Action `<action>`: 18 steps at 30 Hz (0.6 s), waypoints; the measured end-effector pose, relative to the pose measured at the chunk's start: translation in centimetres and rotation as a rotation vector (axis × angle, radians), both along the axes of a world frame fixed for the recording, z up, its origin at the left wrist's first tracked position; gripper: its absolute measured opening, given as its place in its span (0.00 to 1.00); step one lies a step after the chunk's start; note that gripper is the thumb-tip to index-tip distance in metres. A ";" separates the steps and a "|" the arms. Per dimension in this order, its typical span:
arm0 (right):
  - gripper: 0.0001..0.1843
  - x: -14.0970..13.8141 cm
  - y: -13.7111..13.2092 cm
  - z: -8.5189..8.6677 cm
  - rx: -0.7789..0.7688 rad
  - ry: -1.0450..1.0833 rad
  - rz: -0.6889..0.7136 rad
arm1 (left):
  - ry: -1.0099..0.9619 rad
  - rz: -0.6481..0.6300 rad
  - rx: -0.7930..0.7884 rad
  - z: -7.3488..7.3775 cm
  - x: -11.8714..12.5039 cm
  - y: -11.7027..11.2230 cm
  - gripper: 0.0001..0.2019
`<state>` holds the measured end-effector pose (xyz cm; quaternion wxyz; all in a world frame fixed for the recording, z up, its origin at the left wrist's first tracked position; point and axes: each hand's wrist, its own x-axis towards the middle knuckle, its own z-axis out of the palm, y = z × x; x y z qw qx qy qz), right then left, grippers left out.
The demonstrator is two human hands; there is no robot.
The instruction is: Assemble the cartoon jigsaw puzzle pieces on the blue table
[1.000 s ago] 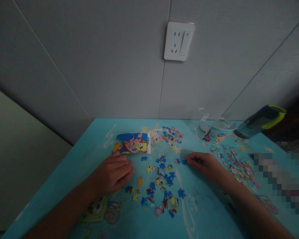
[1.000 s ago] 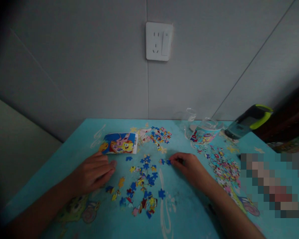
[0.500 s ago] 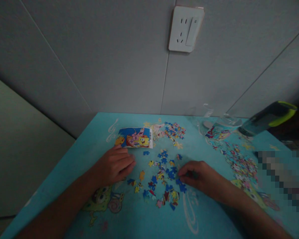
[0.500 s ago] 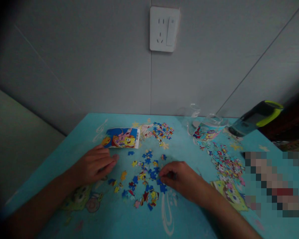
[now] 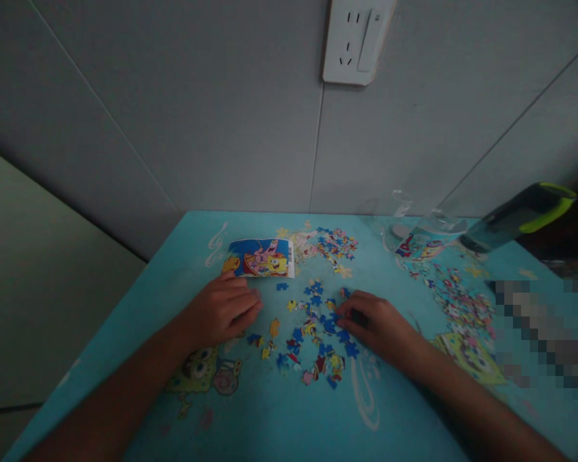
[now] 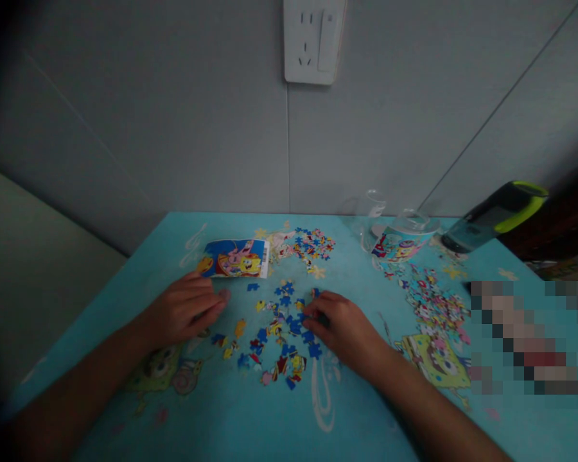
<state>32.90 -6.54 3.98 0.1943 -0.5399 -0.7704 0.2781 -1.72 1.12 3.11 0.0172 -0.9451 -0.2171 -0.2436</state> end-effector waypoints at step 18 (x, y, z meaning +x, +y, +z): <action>0.03 0.9 0.2 0.2 -0.058 -0.003 0.035 | 0.037 0.022 0.009 -0.1 -0.2 0.0 0.11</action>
